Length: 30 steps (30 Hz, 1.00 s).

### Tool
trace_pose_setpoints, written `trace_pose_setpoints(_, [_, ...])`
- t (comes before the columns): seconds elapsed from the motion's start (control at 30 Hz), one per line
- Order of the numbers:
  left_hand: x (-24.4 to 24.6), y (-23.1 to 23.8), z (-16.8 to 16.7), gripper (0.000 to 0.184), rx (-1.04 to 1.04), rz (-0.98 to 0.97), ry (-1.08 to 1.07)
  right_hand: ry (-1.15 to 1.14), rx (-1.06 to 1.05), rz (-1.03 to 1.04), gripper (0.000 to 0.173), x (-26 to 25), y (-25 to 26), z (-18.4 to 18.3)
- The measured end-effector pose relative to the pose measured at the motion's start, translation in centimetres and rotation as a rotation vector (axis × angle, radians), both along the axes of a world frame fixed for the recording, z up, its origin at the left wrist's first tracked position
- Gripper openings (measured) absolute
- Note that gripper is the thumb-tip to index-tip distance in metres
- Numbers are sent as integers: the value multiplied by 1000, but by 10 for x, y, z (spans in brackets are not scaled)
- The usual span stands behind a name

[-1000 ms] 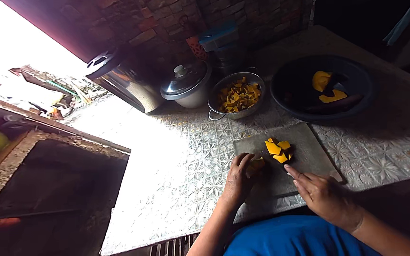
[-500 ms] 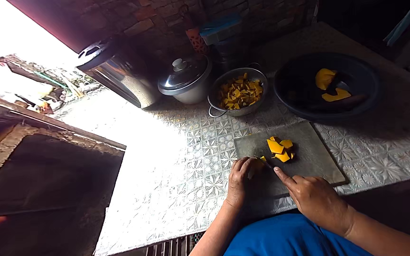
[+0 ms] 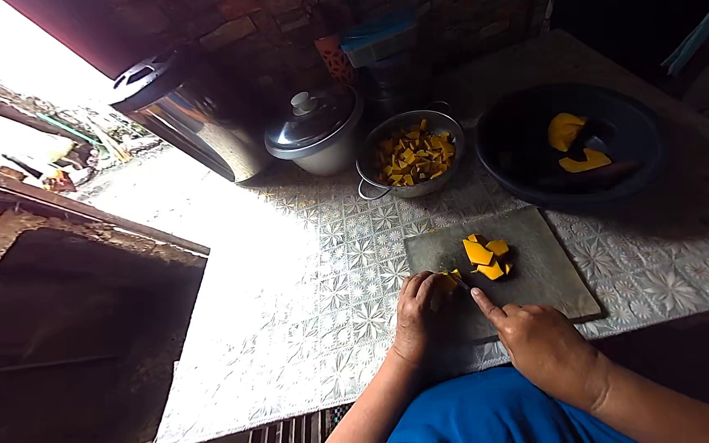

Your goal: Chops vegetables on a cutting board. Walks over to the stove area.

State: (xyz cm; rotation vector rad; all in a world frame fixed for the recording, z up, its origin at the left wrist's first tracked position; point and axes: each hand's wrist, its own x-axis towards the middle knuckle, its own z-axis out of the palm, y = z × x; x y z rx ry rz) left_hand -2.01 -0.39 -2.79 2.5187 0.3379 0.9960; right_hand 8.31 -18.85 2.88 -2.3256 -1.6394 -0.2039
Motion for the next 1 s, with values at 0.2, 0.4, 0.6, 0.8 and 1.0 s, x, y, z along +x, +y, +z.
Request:
trace_pose_setpoints(0.2, [0,0,1,27,-14,-6,-9,39,-101,-27,58,-7,10,2])
trace_pose_setpoints(0.4, [0,-2,2,25,-10,11,-21,92,-94,-38,60,-4,16,-17])
trace_pose_setpoints(0.6, [-6,-1,1,40,-61,-21,-9,34,192,-3,47,4,3,-36])
trace_pose_setpoints(0.8, [-10,2,1,34,-133,-39,-75,37,319,77,44,6,-3,-21])
trace_pose_setpoints(1.0, [-10,4,3,19,-120,-31,-55,20,225,110,47,9,-2,-25])
